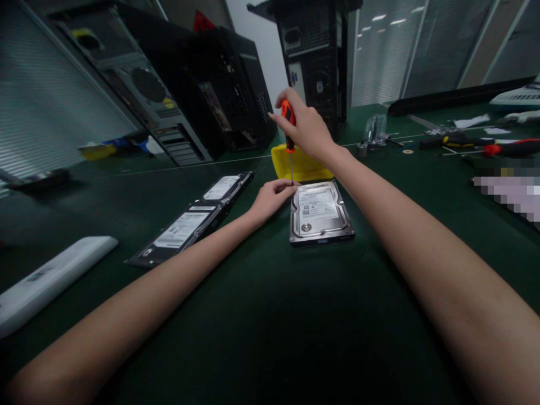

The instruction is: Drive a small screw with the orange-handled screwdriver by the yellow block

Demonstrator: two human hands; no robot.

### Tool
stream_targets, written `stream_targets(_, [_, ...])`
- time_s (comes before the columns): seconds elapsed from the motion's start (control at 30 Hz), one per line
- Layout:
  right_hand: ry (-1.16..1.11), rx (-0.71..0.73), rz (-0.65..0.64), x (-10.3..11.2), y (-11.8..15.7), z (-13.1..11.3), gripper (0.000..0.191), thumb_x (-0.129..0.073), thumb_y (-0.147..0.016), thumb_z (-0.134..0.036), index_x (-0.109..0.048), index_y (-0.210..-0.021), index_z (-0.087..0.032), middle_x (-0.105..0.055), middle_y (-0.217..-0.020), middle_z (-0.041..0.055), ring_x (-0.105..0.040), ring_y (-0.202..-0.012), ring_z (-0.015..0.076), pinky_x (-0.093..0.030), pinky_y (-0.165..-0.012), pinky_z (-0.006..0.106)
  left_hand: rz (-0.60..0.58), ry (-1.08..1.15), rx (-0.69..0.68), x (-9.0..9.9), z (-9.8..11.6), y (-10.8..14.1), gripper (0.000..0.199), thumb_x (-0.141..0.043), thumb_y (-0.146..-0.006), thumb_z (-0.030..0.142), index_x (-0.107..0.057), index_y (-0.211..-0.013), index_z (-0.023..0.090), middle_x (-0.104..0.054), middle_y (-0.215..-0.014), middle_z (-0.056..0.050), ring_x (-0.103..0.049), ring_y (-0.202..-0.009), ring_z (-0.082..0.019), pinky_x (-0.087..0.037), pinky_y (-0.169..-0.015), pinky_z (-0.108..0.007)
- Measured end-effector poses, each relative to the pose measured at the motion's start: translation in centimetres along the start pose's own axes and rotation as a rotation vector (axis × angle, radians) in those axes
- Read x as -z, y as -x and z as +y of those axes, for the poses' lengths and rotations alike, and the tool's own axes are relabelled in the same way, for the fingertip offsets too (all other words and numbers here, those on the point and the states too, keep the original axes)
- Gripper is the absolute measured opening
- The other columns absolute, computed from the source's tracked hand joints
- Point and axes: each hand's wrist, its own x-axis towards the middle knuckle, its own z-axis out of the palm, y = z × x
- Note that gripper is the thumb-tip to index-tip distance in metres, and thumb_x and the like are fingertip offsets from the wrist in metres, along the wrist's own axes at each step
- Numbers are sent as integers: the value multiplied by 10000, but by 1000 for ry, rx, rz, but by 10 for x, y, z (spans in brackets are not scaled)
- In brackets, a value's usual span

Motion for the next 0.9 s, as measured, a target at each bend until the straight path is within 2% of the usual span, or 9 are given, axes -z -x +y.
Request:
stream_targets(0.27, [-17, -48, 11, 2, 1, -1, 390, -396, -836, -584, -453, -952, -216, -519, -788, 30, -523, -694, 175, -407, -710, 326, 8, 7, 1, 0, 2, 1, 331, -507, -781, 366, -669, -969, 147, -704, -929, -75, -633, -861, -171, -453, -791, -273])
stream_targets(0.9, [-9, -91, 10, 1, 2, 1, 353, -420, -842, -545, -443, -978, -220, -536, -776, 23, -534, -651, 163, -439, -743, 363, 7, 5, 4, -1, -1, -1, 336, -508, -775, 364, -673, -973, 148, -705, -942, -79, -634, -879, -178, -456, -802, -280])
